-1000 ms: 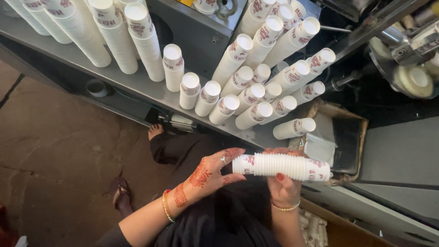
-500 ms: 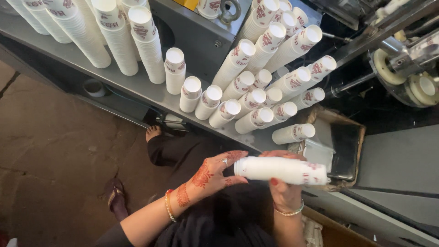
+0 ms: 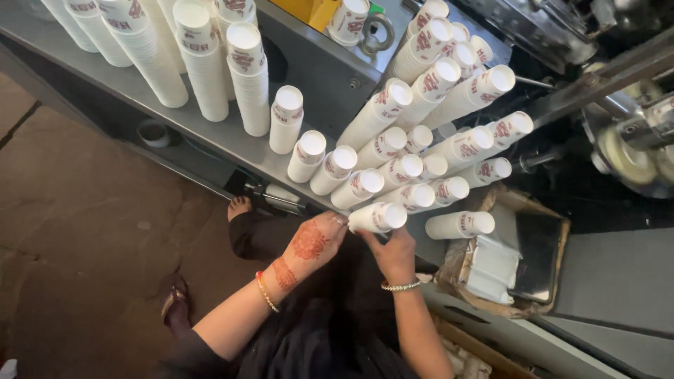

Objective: The person is packaging stacks of paper cups into plastic bags at a manufacturing facility.

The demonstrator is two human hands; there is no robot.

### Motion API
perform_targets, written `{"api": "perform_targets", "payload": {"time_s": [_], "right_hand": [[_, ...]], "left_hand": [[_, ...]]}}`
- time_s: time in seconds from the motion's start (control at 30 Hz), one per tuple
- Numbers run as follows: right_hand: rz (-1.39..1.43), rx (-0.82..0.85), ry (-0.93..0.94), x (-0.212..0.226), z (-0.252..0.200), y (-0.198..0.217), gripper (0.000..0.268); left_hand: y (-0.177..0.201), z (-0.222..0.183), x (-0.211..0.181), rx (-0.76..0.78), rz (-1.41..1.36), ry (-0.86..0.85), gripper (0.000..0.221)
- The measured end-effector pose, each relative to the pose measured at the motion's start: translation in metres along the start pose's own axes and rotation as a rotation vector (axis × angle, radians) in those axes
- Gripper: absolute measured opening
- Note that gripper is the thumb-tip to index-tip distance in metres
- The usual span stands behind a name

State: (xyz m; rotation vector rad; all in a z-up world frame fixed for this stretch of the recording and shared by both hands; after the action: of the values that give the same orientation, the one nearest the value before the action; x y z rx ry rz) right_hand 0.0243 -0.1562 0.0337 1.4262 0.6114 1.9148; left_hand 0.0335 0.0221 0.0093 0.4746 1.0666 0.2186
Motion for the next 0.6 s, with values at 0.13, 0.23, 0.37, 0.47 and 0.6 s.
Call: {"api": "perform_targets", "payload": {"time_s": [0.13,0.23,0.37,0.47,0.6], "right_hand": [[-0.075,-0.03,-0.054,-0.004,0.013,0.001,0.048],[-0.06,-0.01,-0.087,-0.006,0.019,0.0,0.051],[-0.09,0.018,-0.106,-0.017,0.022,-0.004,0.051],[-0.137,0.039,-0.134,-0.019,0.021,-0.005,0.051],[-0.154,0.053,-0.143,-0.007,0.016,0.007,0.048]], "left_hand": [[0.057,0.038,-0.052,-0.134,0.084,-0.146,0.011],[0.076,0.056,-0.073,-0.222,0.102,-0.28,0.015],[0.071,0.066,-0.072,-0.252,0.148,-0.346,0.017],[0.068,0.064,-0.071,-0.273,0.173,-0.342,0.017],[0.077,0.058,-0.081,-0.308,0.166,-0.371,0.02]]}}
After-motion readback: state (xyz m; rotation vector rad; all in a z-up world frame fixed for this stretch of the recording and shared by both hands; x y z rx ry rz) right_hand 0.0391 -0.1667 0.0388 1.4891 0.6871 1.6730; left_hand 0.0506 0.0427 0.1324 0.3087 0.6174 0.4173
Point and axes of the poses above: each hand's wrist, its own z-axis towards the middle knuckle, its own y-axis out of the back of the hand, x = y × z, the point moved 6 cm from there along z, towards the middle knuckle, and after that the axes turned 1 degree about -x, right-handed, at the moved point
